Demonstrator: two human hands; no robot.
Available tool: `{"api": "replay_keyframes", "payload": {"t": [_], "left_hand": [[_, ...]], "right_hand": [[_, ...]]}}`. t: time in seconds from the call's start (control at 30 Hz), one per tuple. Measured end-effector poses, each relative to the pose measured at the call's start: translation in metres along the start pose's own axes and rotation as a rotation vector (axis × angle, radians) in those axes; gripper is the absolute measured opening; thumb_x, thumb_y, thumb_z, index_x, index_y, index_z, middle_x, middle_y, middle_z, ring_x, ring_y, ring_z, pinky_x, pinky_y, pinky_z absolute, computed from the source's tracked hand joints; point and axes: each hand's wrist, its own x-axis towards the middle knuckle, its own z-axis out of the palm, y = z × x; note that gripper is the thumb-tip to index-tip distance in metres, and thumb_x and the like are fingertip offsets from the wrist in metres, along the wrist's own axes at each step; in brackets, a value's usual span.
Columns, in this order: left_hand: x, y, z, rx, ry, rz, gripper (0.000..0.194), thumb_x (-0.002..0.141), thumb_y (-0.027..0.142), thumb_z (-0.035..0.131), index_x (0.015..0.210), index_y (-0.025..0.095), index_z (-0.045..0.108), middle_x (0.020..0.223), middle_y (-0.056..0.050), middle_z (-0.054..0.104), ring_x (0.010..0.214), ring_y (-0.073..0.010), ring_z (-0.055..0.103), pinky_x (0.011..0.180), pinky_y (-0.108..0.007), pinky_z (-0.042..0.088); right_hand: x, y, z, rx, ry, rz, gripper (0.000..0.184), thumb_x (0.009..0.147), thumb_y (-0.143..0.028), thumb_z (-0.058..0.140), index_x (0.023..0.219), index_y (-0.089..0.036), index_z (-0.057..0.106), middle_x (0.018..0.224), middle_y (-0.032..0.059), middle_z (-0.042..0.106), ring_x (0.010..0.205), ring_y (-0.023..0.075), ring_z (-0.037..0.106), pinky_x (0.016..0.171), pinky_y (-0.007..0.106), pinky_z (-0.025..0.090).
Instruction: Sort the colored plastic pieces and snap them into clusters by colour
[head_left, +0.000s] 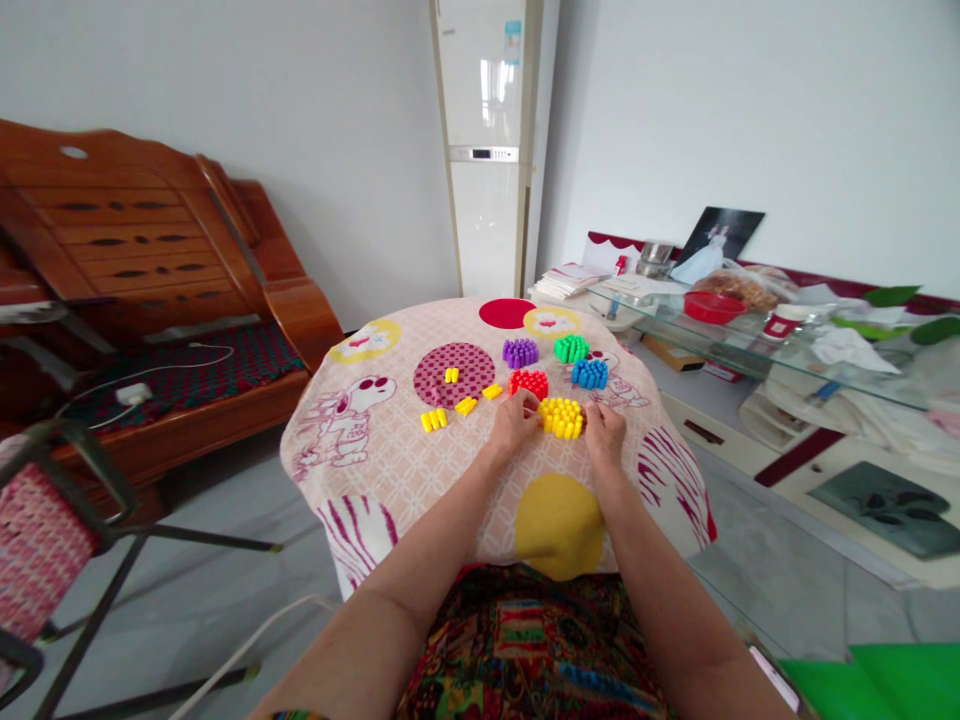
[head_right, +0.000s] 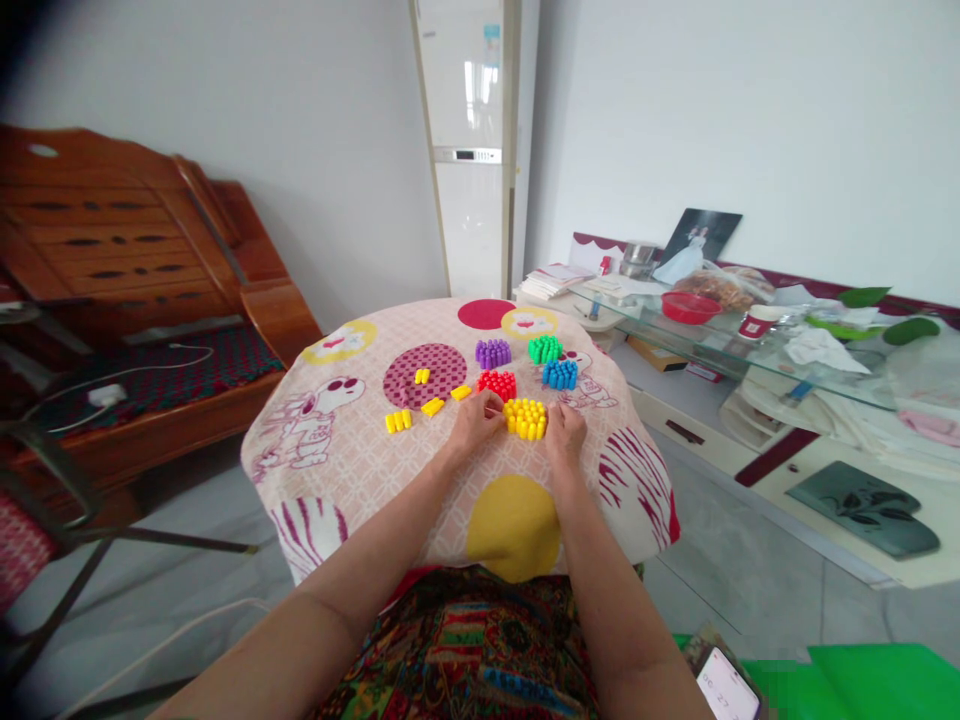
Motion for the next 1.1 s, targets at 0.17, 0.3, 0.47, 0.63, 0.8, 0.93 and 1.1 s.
{"api": "replay_keyframes", "payload": {"t": [0.17,0.3,0.47,0.63,0.8,0.93,1.1], "left_hand": [[-0.003,-0.002,0.000,-0.008,0.013,0.015,0.015,0.073,0.007,0.060,0.086,0.015,0.059,0.082,-0.001,0.068,0.072,-0.0120,0.065,0.065,-0.022,0.049],[-0.005,-0.005,-0.021,0.110,0.142,-0.002,0.016,0.077,0.010,0.058,0.092,0.016,0.061,0.090,-0.004,0.070,0.074,-0.0129,0.065,0.068,-0.023,0.049],[-0.011,-0.019,-0.083,0.457,0.302,-0.156,0.019,0.082,0.016,0.059,0.098,0.017,0.067,0.105,-0.011,0.072,0.096,-0.0226,0.066,0.082,-0.031,0.049],[-0.021,-0.046,-0.139,0.656,0.186,-0.407,0.027,0.079,0.031,0.065,0.103,0.020,0.071,0.108,-0.010,0.072,0.097,-0.0248,0.066,0.078,-0.029,0.048],[-0.028,-0.059,-0.152,0.699,-0.013,-0.325,0.038,0.069,0.030,0.076,0.106,0.024,0.074,0.105,-0.007,0.073,0.098,-0.0256,0.067,0.080,-0.028,0.048],[-0.030,-0.055,-0.144,0.716,-0.017,-0.250,0.037,0.068,0.022,0.074,0.105,0.023,0.074,0.110,-0.009,0.073,0.103,-0.0281,0.066,0.086,-0.031,0.048],[-0.029,-0.039,-0.132,0.594,0.063,-0.216,0.041,0.075,0.022,0.068,0.115,0.018,0.065,0.108,-0.009,0.073,0.097,-0.0249,0.068,0.083,-0.032,0.050]], "right_hand": [[-0.001,-0.003,-0.001,0.010,-0.013,0.026,0.034,0.082,-0.043,0.047,0.057,-0.020,0.050,0.055,-0.0016,0.049,0.057,0.0141,0.043,0.054,0.028,0.028],[-0.001,-0.005,-0.002,0.000,-0.007,0.040,0.034,0.081,-0.045,0.047,0.057,-0.020,0.051,0.054,-0.0014,0.049,0.058,0.0148,0.043,0.055,0.028,0.029],[-0.001,-0.008,-0.002,-0.003,-0.016,0.033,0.035,0.080,-0.047,0.046,0.056,-0.021,0.048,0.054,-0.0013,0.048,0.057,0.0148,0.042,0.055,0.029,0.027],[0.000,-0.009,-0.002,-0.031,-0.013,0.023,0.034,0.080,-0.046,0.044,0.056,-0.021,0.048,0.053,-0.0009,0.048,0.057,0.0157,0.044,0.056,0.029,0.028],[0.000,-0.007,-0.002,-0.054,-0.025,0.017,0.034,0.080,-0.045,0.044,0.058,-0.021,0.050,0.055,-0.0002,0.050,0.059,0.0159,0.045,0.056,0.029,0.029],[0.000,-0.007,-0.001,-0.053,-0.016,0.015,0.033,0.080,-0.044,0.044,0.058,-0.020,0.051,0.055,-0.0002,0.051,0.059,0.0159,0.046,0.055,0.028,0.029],[0.000,-0.006,-0.001,-0.031,-0.011,0.029,0.034,0.080,-0.044,0.045,0.056,-0.021,0.049,0.054,-0.0010,0.048,0.058,0.0155,0.044,0.054,0.028,0.028]]}}
